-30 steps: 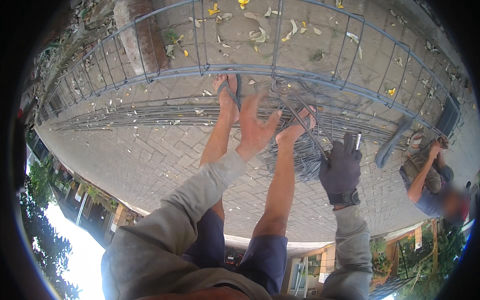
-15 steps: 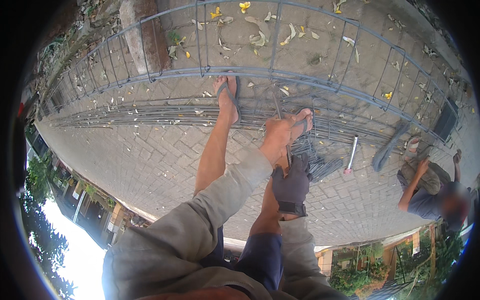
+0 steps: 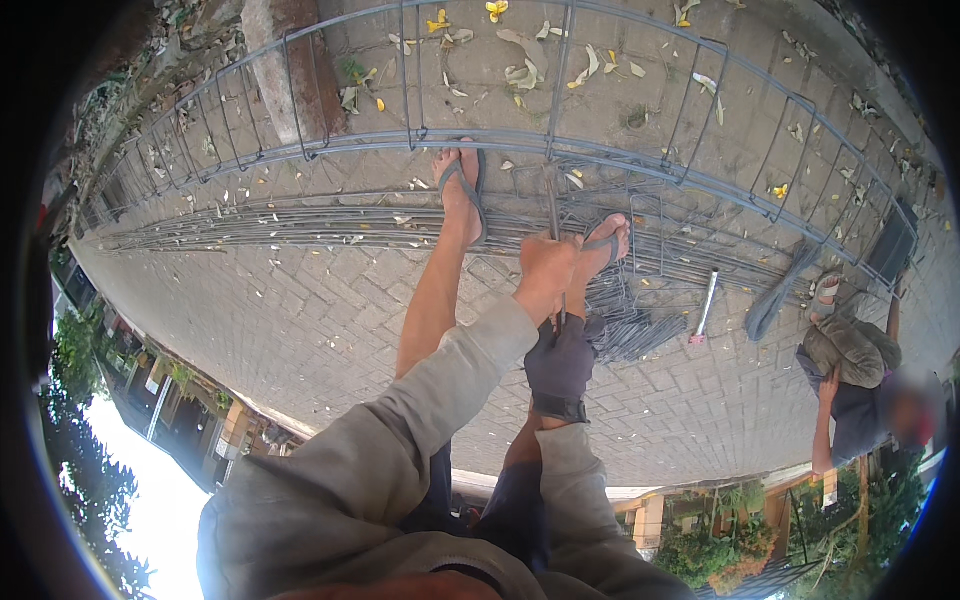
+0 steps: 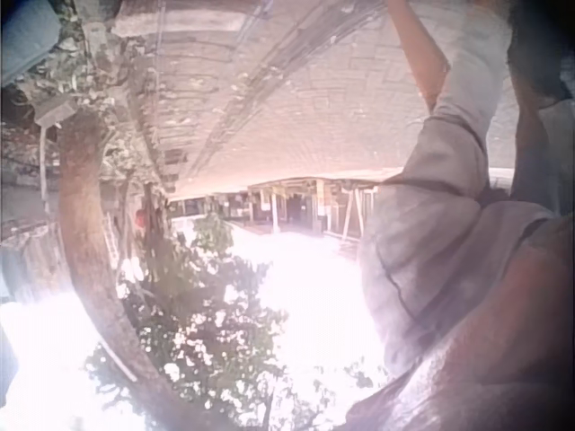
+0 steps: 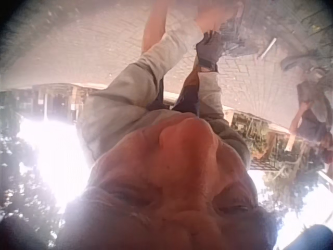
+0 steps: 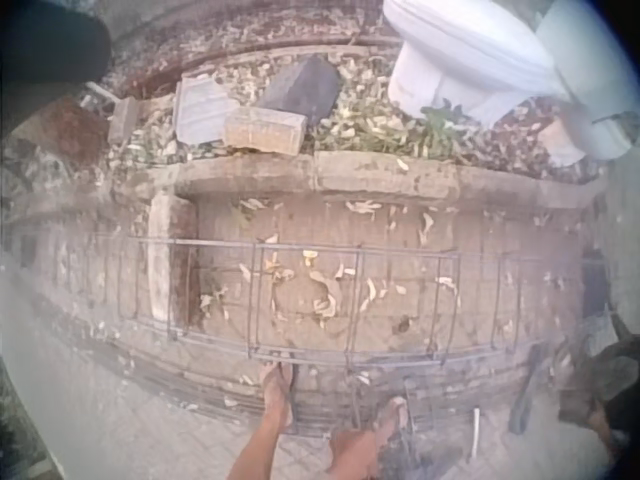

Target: The person sits on a paved outdoor area and assembles a wire mesh grid by tying intersecting wires together. They use a wire twister tool to twist binding wires at the intersections, securing the mesh structure.

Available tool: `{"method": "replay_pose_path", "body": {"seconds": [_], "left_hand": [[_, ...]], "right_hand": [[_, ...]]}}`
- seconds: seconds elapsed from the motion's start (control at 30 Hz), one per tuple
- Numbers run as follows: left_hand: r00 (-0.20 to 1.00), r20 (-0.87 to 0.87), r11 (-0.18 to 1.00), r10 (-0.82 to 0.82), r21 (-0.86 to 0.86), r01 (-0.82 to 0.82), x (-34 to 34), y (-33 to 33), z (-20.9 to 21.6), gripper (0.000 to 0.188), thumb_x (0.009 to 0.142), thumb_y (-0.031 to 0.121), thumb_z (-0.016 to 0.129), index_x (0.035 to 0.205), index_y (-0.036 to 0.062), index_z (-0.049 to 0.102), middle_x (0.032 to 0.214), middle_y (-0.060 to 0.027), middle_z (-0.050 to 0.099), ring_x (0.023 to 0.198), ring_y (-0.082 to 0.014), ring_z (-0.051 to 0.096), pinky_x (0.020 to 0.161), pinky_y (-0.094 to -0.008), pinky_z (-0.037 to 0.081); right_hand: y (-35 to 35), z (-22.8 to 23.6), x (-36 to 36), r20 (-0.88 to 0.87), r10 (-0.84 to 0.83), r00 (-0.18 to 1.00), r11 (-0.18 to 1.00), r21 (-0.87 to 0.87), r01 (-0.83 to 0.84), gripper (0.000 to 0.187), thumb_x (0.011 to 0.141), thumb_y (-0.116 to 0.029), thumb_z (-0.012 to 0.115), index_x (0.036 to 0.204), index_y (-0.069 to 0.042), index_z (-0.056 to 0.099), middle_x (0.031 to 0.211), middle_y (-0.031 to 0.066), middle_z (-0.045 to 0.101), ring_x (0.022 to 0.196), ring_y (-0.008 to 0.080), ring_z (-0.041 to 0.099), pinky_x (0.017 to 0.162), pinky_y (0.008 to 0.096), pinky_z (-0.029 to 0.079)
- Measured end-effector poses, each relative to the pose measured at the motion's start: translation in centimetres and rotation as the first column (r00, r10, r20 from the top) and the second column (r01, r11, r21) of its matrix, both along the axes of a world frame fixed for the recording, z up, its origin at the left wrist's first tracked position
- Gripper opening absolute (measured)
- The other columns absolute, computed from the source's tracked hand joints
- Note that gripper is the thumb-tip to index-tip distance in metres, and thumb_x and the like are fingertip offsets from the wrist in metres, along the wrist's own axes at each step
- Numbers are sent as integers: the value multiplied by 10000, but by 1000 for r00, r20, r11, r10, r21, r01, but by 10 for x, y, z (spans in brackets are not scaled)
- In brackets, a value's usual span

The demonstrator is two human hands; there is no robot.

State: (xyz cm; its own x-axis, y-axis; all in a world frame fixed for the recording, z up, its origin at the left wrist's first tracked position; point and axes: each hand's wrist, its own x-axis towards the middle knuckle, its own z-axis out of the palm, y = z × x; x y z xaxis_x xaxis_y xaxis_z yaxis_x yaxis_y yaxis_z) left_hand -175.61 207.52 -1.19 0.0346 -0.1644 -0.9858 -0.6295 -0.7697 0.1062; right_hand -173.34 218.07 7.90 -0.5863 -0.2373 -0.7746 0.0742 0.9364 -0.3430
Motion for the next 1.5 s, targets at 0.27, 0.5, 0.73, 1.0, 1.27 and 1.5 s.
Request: {"method": "replay_pose_path", "body": {"seconds": [0.27, 0.5, 0.73, 1.0, 1.27, 1.5], "left_hand": [[669, -210, 587, 713, 701, -406, 39, -27, -4, 252, 901, 192, 769, 965, -47, 721, 792, -74, 666, 671, -140, 598, 602, -310, 482], [981, 83, 980, -174, -81, 181, 4, 15, -4, 281, 885, 162, 786, 1039, -66, 728, 874, -132, 709, 708, -143, 636, 582, -329, 484], [682, -247, 623, 688, 683, -381, 56, -12, -22, 290, 898, 139, 759, 1095, -57, 680, 944, -144, 713, 622, -182, 636, 531, -353, 487], [941, 250, 961, -230, -93, 260, -14, 13, 5, 197, 883, 136, 773, 964, -36, 724, 827, -138, 704, 632, -184, 651, 550, -356, 511], [676, -327, 712, 661, 557, -427, 48, -7, -11, 210, 907, 207, 784, 953, 6, 739, 796, -93, 693, 634, -186, 652, 561, -357, 510], [922, 43, 914, -384, -129, 386, 14, 32, -39, 297, 876, 239, 780, 870, -54, 740, 801, -143, 728, 697, -275, 696, 599, -394, 521]], "right_hand": [[41, -24, -6, 923, -313, -224, 364, 334, 870, 257, 1007, -262, 608, 1074, -14, 619, 850, 99, 675, 615, 177, 612, 540, 329, 470], [26, -12, 4, 733, -553, 395, 696, 146, 703, 209, 988, -243, 651, 1002, -37, 620, 800, 83, 647, 601, 149, 602, 540, 330, 461], [29, -28, -10, 934, -145, -325, 381, 356, 853, 304, 993, -343, 670, 996, -42, 624, 760, 14, 573, 573, 78, 499, 541, 248, 401], [25, -17, 1, 16, 97, 995, 994, 44, -98, 359, 896, -322, 744, 1019, -5, 629, 843, 131, 674, 703, 222, 684, 605, 362, 517], [44, -40, -21, 942, -303, -143, 552, 295, 780, 181, 936, -194, 689, 930, -28, 617, 658, 31, 534, 529, 148, 523, 516, 327, 425], [39, -34, -13, 155, -39, 987, 974, -213, 73, 227, 895, -231, 695, 921, -7, 669, 784, 204, 687, 677, 416, 667, 642, 475, 526]]}}
